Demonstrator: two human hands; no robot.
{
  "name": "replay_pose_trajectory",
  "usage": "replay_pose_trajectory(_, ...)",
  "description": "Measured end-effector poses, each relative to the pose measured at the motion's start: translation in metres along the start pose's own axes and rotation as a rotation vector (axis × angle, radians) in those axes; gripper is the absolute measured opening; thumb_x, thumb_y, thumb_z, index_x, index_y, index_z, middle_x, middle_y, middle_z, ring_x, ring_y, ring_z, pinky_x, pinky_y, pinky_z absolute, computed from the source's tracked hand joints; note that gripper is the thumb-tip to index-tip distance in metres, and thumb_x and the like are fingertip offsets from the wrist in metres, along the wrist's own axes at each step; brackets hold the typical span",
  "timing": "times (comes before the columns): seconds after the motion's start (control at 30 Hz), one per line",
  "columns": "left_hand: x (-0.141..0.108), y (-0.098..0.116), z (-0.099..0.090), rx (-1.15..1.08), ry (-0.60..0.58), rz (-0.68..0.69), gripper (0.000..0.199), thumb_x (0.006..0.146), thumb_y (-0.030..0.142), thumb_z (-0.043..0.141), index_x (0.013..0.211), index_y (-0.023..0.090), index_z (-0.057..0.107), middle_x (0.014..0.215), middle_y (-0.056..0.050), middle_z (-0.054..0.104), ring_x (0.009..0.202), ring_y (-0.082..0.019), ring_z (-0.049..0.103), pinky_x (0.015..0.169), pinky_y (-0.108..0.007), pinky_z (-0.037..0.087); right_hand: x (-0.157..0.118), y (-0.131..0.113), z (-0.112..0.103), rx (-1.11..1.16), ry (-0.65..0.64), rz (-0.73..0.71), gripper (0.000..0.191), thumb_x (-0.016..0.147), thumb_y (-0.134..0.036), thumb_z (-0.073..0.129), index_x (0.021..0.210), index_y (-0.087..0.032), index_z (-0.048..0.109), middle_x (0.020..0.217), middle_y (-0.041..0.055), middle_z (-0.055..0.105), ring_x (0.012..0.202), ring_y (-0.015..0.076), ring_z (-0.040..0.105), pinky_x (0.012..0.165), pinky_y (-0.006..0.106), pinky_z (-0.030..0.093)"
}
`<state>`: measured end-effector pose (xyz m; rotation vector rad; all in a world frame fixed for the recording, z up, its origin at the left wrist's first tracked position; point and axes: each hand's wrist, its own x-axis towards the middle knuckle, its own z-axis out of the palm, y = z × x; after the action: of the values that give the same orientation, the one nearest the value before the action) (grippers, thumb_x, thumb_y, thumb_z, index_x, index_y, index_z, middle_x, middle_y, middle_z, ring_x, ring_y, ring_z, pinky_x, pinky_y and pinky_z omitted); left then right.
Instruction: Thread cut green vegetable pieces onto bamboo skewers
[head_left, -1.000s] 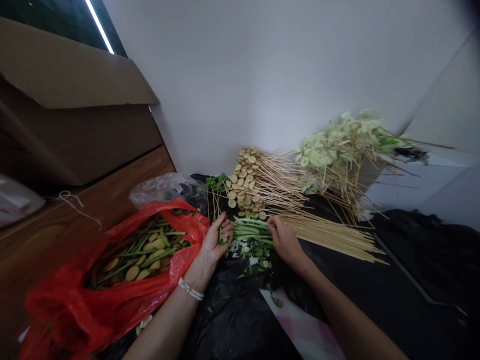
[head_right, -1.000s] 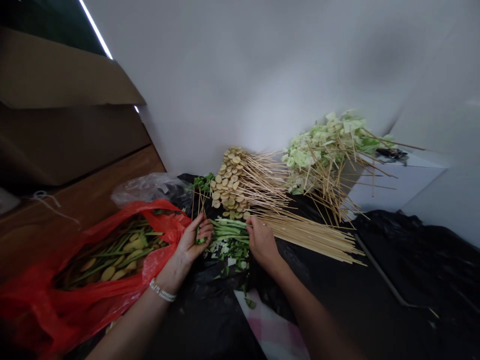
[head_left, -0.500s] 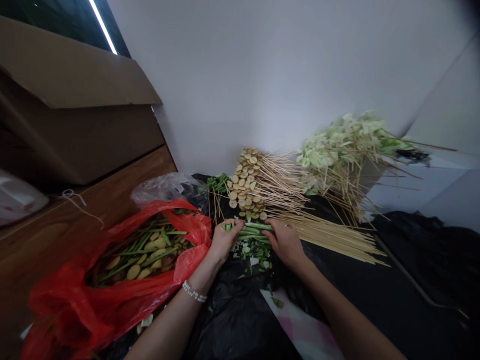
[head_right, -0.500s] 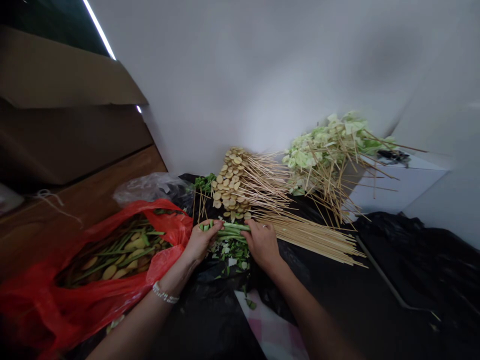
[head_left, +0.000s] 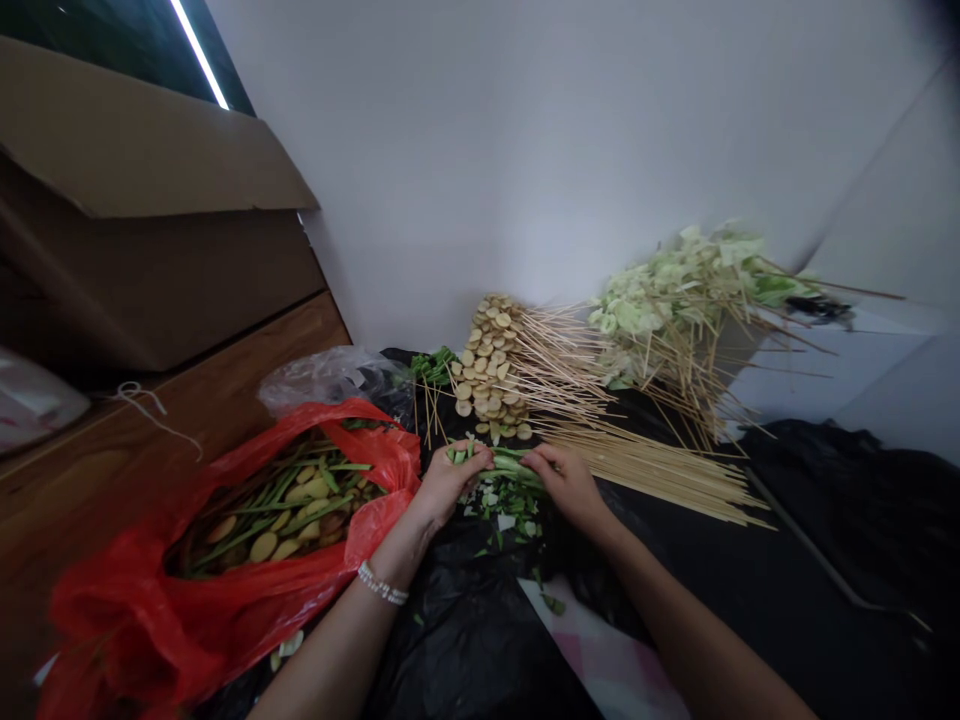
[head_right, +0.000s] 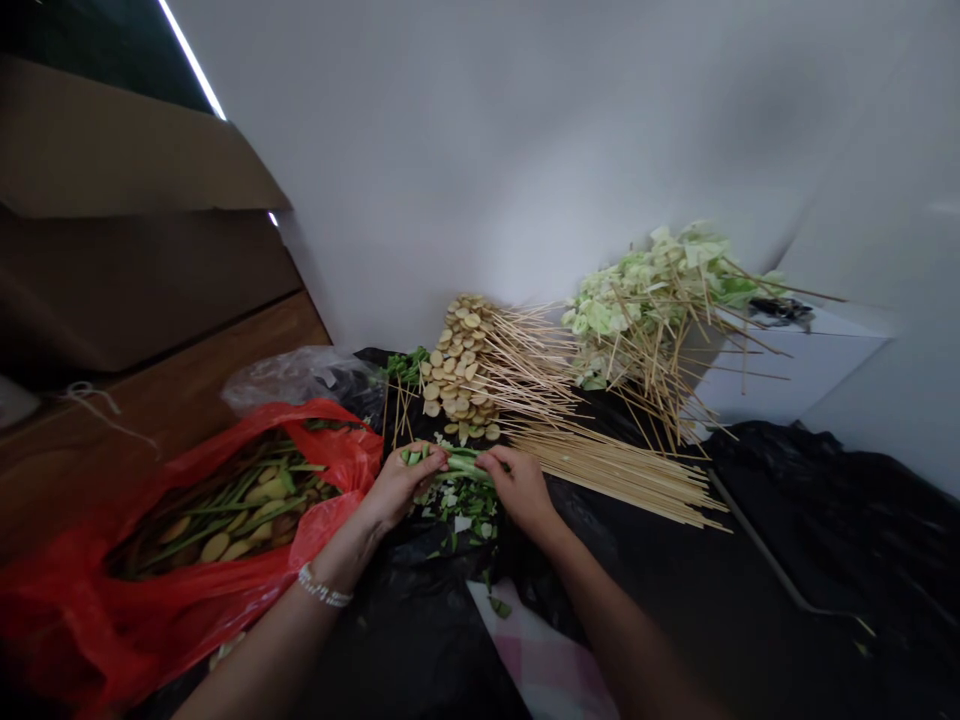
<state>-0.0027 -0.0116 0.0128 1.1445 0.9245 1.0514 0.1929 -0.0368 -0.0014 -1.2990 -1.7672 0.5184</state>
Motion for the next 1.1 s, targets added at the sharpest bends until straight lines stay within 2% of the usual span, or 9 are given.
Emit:
replay_pose_trajectory(0.1, 0.000, 0.000, -0.001, 0.076, 0.000, 0.002, 0.033, 0.067, 0.043, 0.075, 0.074, 0.013, 0.065, 0.059, 0.001, 0.060, 0.038, -0.002, 0.031, 0.038, -0.018, 0.019, 0.002, 0.007, 0.000, -0.019, 0.106, 0.013, 0.024, 0.089, -0.034, 0.049, 0.095, -0.020, 0.067, 0.088, 0.0042, 0.070, 0.084, 0.0197, 0.061, 0.076, 0.031, 0.044)
replay_pose_trajectory(0.2, 0.000, -0.003, 0.002, 0.187, -0.009, 0.031, 0.032, 0.067, 0.042, 0.075, 0.071, 0.012, 0.067, 0.057, 0.000, 0.060, 0.041, -0.005, 0.039, 0.041, -0.018, 0.026, -0.001, 0.004, 0.002, -0.148, 0.108, -0.139, 0.029, 0.088, -0.034, 0.053, 0.112, -0.021, 0.061, 0.103, 0.0069, 0.067, 0.097, 0.0220, 0.057, 0.084, 0.035, 0.041)
replay_pose_trajectory(0.3, 0.000, -0.007, 0.004, 0.261, -0.036, 0.105, 0.028, 0.068, 0.040, 0.073, 0.072, 0.013, 0.069, 0.064, -0.003, 0.066, 0.054, -0.011, 0.054, 0.052, -0.021, 0.040, -0.006, -0.007, 0.005, -0.300, -0.047, -0.291, 0.021, 0.089, -0.032, 0.054, 0.105, -0.021, 0.063, 0.094, 0.0056, 0.068, 0.090, 0.0205, 0.055, 0.080, 0.033, 0.039)
replay_pose_trajectory(0.37, 0.001, -0.010, 0.005, 0.325, -0.059, 0.175, 0.025, 0.071, 0.037, 0.071, 0.074, 0.013, 0.070, 0.071, -0.005, 0.069, 0.066, -0.015, 0.060, 0.064, -0.025, 0.046, -0.009, -0.012, 0.008, -0.432, -0.074, -0.336, 0.016, 0.091, -0.026, 0.051, 0.098, -0.021, 0.064, 0.085, 0.0047, 0.068, 0.083, 0.0198, 0.053, 0.077, 0.032, 0.036)
replay_pose_trajectory(0.5, 0.000, -0.012, 0.003, 0.584, -0.078, 0.333, 0.017, 0.078, 0.030, 0.064, 0.083, 0.016, 0.073, 0.084, -0.006, 0.073, 0.081, -0.019, 0.065, 0.079, -0.028, 0.046, -0.011, -0.013, 0.010, -0.635, -0.003, -0.403, 0.017, 0.092, -0.023, 0.049, 0.085, -0.019, 0.064, 0.074, 0.0042, 0.063, 0.082, 0.0199, 0.050, 0.080, 0.034, 0.031)
replay_pose_trajectory(0.7, -0.006, -0.011, 0.003, 0.909, -0.167, 0.491, 0.026, 0.080, 0.017, 0.055, 0.099, 0.023, 0.072, 0.091, -0.007, 0.071, 0.086, -0.021, 0.063, 0.080, -0.029, 0.044, -0.012, -0.015, 0.010, -0.757, 0.040, -0.452, 0.012, 0.088, -0.018, 0.053, 0.078, -0.018, 0.061, 0.073, 0.0043, 0.060, 0.082, 0.0198, 0.047, 0.078, 0.036, 0.029)
replay_pose_trajectory(0.87, -0.008, -0.011, 0.007, 0.819, -0.136, 0.471, 0.025, 0.072, 0.012, 0.058, 0.089, 0.022, 0.073, 0.081, -0.006, 0.069, 0.079, -0.022, 0.061, 0.076, -0.029, 0.043, -0.014, -0.022, 0.010, -0.759, 0.020, -0.468, 0.012, 0.086, -0.016, 0.052, 0.077, -0.018, 0.060, 0.073, 0.0051, 0.058, 0.081, 0.0210, 0.046, 0.072, 0.036, 0.031)
replay_pose_trajectory(0.97, -0.009, -0.011, 0.011, 0.728, -0.071, 0.416, 0.016, 0.069, 0.013, 0.058, 0.075, 0.020, 0.072, 0.072, -0.004, 0.067, 0.072, -0.020, 0.057, 0.072, -0.027, 0.042, -0.015, -0.023, 0.012, -0.714, 0.032, -0.497, 0.017, 0.086, -0.012, 0.049, 0.074, -0.018, 0.060, 0.070, 0.0045, 0.055, 0.076, 0.0198, 0.044, 0.069, 0.034, 0.032)
replay_pose_trajectory(1.1, -0.006, -0.016, 0.014, 0.623, 0.014, 0.344, 0.012, 0.069, 0.016, 0.058, 0.070, 0.016, 0.070, 0.067, -0.002, 0.064, 0.068, -0.016, 0.054, 0.066, -0.024, 0.041, -0.018, -0.022, 0.013, -0.680, 0.079, -0.501, 0.022, 0.088, -0.011, 0.046, 0.071, -0.019, 0.059, 0.067, 0.0043, 0.053, 0.074, 0.0193, 0.043, 0.068, 0.032, 0.034)
